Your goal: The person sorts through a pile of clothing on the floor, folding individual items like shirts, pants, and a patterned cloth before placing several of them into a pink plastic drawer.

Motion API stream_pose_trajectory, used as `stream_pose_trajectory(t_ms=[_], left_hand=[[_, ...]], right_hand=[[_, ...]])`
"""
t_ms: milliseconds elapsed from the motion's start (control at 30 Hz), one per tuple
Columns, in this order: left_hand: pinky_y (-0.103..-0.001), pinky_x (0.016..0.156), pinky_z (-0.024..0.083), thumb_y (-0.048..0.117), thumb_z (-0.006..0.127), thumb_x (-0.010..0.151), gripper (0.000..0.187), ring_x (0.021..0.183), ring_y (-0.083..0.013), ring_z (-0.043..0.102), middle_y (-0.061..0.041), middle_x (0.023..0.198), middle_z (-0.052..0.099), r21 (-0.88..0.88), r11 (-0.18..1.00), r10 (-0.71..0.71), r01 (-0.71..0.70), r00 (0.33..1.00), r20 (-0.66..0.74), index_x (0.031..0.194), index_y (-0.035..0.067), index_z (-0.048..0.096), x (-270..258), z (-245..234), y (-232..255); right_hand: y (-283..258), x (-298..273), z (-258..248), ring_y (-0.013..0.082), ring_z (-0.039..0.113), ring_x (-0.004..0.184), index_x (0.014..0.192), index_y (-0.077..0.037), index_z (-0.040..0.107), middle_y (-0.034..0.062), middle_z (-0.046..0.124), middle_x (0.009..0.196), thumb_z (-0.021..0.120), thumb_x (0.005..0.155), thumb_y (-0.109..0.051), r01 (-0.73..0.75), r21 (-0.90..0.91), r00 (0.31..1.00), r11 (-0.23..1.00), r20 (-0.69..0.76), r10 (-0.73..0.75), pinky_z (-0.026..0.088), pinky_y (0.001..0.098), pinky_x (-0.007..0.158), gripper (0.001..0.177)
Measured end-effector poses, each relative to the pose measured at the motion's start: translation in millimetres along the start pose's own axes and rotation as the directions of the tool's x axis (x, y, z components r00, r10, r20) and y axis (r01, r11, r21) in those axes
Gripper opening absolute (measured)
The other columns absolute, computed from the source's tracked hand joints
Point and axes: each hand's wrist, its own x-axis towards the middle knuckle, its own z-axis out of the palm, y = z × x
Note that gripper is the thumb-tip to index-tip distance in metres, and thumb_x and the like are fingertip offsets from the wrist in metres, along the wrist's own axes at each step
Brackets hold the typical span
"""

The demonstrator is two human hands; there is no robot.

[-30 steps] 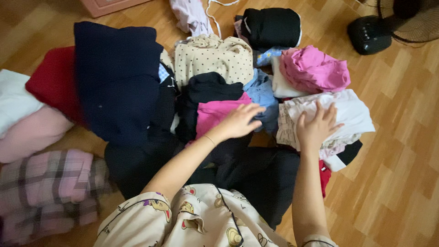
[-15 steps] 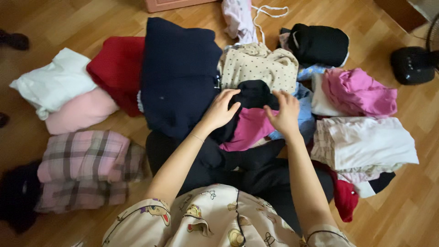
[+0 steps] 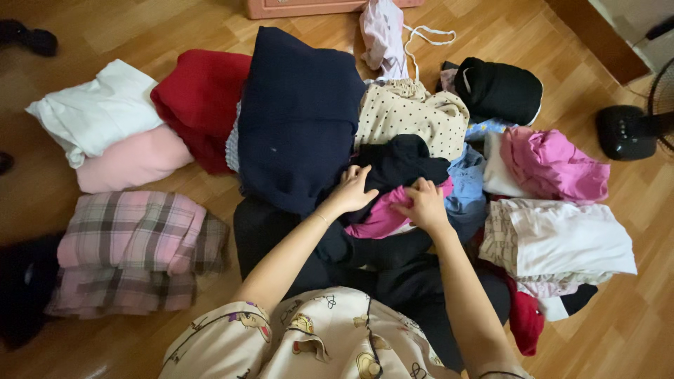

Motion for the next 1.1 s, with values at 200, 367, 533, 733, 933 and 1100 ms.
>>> stream_pose_trajectory(t_ms=[200,367,533,733,933,1100], left_hand=[[-0.049,0.113,0.044,0.056,0.076,0.085,0.079,0.131,-0.0397,0.052,-0.02,0.141,0.051,-0.026,0.96,0.271,-0.278,0.951,-0.148,0.145,0.01,0.049,-36,-42,59],[-0.042,0.109,0.048,0.049,0.086,0.07,0.098,0.126,-0.0319,0.063,-0.02,0.138,0.063,-0.424,0.9,0.286,-0.101,0.872,0.398,0.148,0.004,0.046,-42,-54,80],[-0.044,0.113,0.049,0.035,0.085,0.082,0.088,0.13,-0.0336,0.061,-0.022,0.144,0.061,-0.815,0.512,0.326,0.273,0.815,0.478,0.151,-0.004,0.047,-34,-58,82],[-0.044,0.114,0.044,0.024,0.078,0.088,0.083,0.135,-0.0297,0.051,-0.014,0.146,0.052,-0.919,0.065,0.28,0.389,0.877,0.391,0.156,0.005,0.034,-42,-67,85],[-0.045,0.114,0.043,0.026,0.078,0.088,0.083,0.136,-0.029,0.05,-0.013,0.146,0.052,-0.917,0.043,0.286,0.396,0.875,0.391,0.156,0.005,0.035,-45,-49,91],[-0.044,0.114,0.044,0.028,0.077,0.091,0.079,0.135,-0.0278,0.053,-0.012,0.144,0.055,-0.904,0.039,0.283,0.427,0.863,0.419,0.155,0.005,0.037,-51,-38,100]], right_hand=[[11,-15,-13,0.0211,0.071,0.091,0.13,-0.007,0.061,0.0098,0.071,0.103,0.077,0.086,-0.017,-0.023,0.521,1.0,0.853,0.026,0.012,0.056,0.035,0.082,0.047],[-9,-9,-83,0.0168,0.07,0.098,0.118,-0.007,0.063,0.0046,0.069,0.107,0.07,0.094,-0.008,0.049,0.738,0.992,0.673,-0.116,0.054,0.059,0.0291,0.09,0.025],[5,-6,-111,0.0166,0.057,0.103,0.14,-0.009,0.055,0.0073,0.063,0.114,0.068,0.103,-0.018,0.047,0.971,0.99,0.234,-0.076,0.118,0.048,0.0297,0.091,0.04],[21,-23,-64,0.0211,0.052,0.127,0.151,-0.011,0.048,0.0117,0.057,0.141,0.062,0.101,-0.041,-0.046,0.946,0.878,0.321,-0.115,0.464,0.046,0.0385,0.103,0.059],[18,-76,-10,0.0303,0.05,0.141,0.157,-0.011,0.039,0.0098,0.051,0.156,0.074,0.08,-0.061,-0.137,0.86,0.984,-0.492,0.174,0.031,0.041,0.052,0.113,0.098],[15,-85,-8,0.0342,0.048,0.14,0.158,-0.001,0.037,0.0175,0.047,0.155,0.083,0.083,-0.052,0.017,0.936,0.994,-0.353,0.021,0.105,0.037,0.054,0.116,0.102]])
